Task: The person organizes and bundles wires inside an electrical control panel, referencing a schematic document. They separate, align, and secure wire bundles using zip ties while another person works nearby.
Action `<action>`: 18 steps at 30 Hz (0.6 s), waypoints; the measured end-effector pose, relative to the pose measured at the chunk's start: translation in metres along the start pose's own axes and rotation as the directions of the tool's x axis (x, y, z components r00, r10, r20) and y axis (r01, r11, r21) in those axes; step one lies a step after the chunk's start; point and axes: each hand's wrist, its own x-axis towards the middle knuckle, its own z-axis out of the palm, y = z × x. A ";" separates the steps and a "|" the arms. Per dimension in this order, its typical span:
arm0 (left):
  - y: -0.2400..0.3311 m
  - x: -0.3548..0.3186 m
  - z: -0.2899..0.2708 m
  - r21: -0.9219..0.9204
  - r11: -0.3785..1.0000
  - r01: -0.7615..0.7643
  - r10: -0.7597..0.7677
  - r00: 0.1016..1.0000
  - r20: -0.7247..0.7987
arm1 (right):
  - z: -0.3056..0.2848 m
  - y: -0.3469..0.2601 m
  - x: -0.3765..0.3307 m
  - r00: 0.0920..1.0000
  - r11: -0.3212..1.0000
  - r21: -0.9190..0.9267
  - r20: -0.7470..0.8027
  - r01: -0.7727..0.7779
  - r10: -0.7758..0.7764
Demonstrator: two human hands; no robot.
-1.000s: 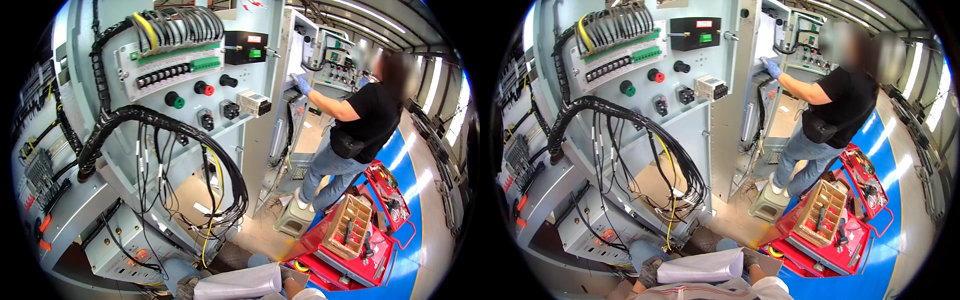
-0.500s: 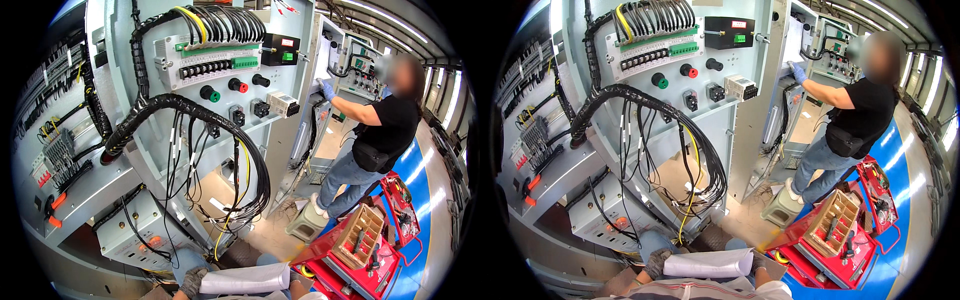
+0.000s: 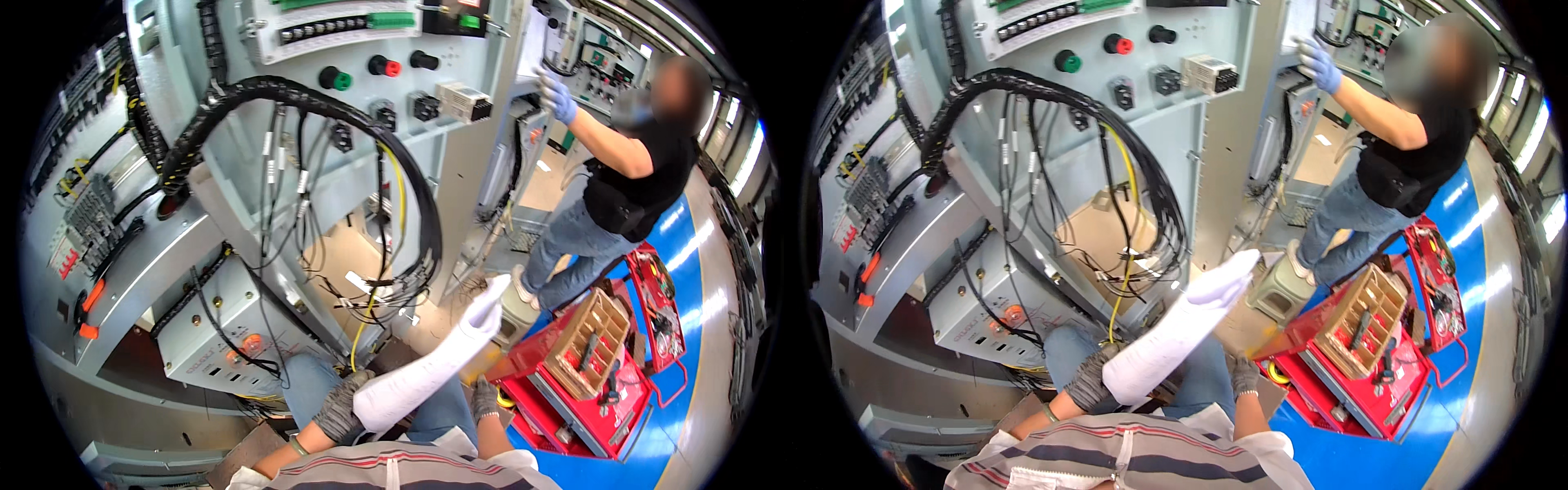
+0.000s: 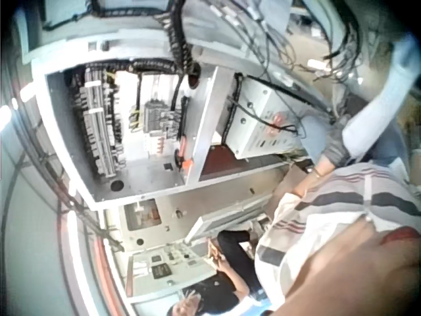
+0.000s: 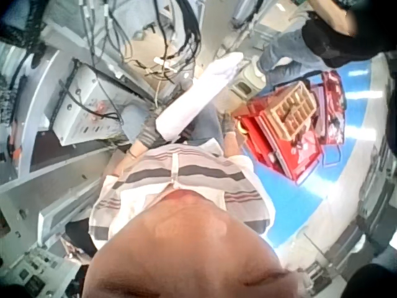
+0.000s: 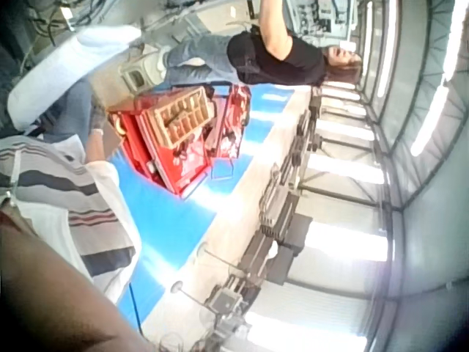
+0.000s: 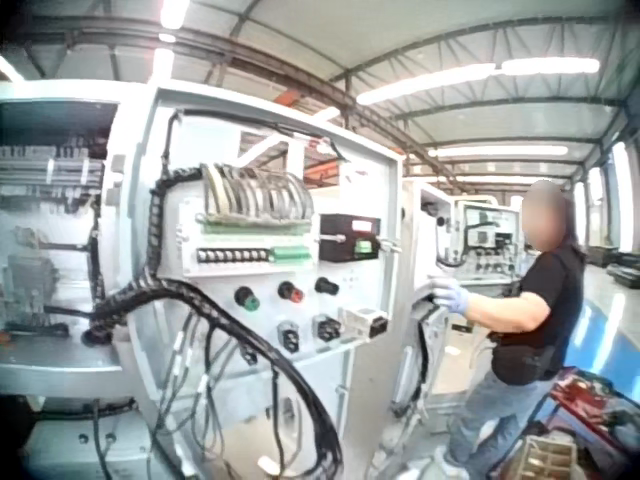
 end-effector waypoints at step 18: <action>0.008 -0.006 0.019 -0.816 0.477 0.326 -0.421 0.900 0.113 | -0.116 -0.175 0.046 0.918 0.270 0.912 0.213 -0.310 0.335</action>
